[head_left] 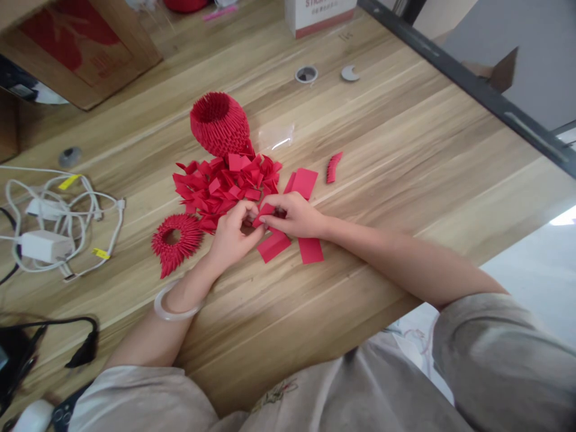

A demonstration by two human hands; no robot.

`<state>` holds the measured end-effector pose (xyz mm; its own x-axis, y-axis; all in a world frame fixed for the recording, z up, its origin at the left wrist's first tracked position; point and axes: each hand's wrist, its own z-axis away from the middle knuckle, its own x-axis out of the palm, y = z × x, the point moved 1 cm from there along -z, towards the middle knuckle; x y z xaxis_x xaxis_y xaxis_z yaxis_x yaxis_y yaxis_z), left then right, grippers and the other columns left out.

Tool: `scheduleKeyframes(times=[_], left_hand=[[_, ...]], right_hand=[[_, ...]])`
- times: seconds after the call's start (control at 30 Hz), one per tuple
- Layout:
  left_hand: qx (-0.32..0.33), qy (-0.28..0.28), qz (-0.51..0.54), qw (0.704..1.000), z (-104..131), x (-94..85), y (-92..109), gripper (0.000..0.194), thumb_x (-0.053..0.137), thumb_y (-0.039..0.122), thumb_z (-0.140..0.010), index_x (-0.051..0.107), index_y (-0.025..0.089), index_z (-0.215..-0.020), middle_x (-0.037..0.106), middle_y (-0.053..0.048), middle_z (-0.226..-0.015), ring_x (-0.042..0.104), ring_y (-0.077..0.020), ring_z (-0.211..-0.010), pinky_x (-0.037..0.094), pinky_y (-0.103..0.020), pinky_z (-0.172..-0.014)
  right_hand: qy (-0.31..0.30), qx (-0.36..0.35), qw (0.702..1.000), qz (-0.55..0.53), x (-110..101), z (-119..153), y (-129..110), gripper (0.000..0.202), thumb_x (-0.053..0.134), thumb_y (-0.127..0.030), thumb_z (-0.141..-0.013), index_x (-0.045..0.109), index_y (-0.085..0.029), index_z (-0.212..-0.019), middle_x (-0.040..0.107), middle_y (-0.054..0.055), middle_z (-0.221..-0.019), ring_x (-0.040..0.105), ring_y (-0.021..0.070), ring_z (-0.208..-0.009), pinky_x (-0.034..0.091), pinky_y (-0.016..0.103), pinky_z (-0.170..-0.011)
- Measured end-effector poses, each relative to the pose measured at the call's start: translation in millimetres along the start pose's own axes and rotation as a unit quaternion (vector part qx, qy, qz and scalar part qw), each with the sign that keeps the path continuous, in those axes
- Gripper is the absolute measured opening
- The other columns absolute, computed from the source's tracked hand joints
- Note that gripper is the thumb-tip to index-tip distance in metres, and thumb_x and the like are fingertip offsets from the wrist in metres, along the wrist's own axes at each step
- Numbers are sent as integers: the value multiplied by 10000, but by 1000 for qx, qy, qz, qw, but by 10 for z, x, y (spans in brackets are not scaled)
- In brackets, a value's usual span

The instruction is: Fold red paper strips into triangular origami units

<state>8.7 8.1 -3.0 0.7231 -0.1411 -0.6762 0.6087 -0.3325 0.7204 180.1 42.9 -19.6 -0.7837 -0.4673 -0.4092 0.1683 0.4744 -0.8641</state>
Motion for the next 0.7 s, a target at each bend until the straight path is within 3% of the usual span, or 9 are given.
scheduleKeyframes(times=[0.7], left_hand=[[-7, -3, -1, 1000, 5, 7, -12, 195, 633, 214, -762, 478, 195, -880, 577, 29, -743, 535, -88, -643, 429, -199, -617]], right_hand=[[3, 2, 1000, -5, 9, 0, 10, 135, 526, -236, -823, 549, -124, -750, 509, -29, -627, 409, 64, -576, 321, 192, -603]])
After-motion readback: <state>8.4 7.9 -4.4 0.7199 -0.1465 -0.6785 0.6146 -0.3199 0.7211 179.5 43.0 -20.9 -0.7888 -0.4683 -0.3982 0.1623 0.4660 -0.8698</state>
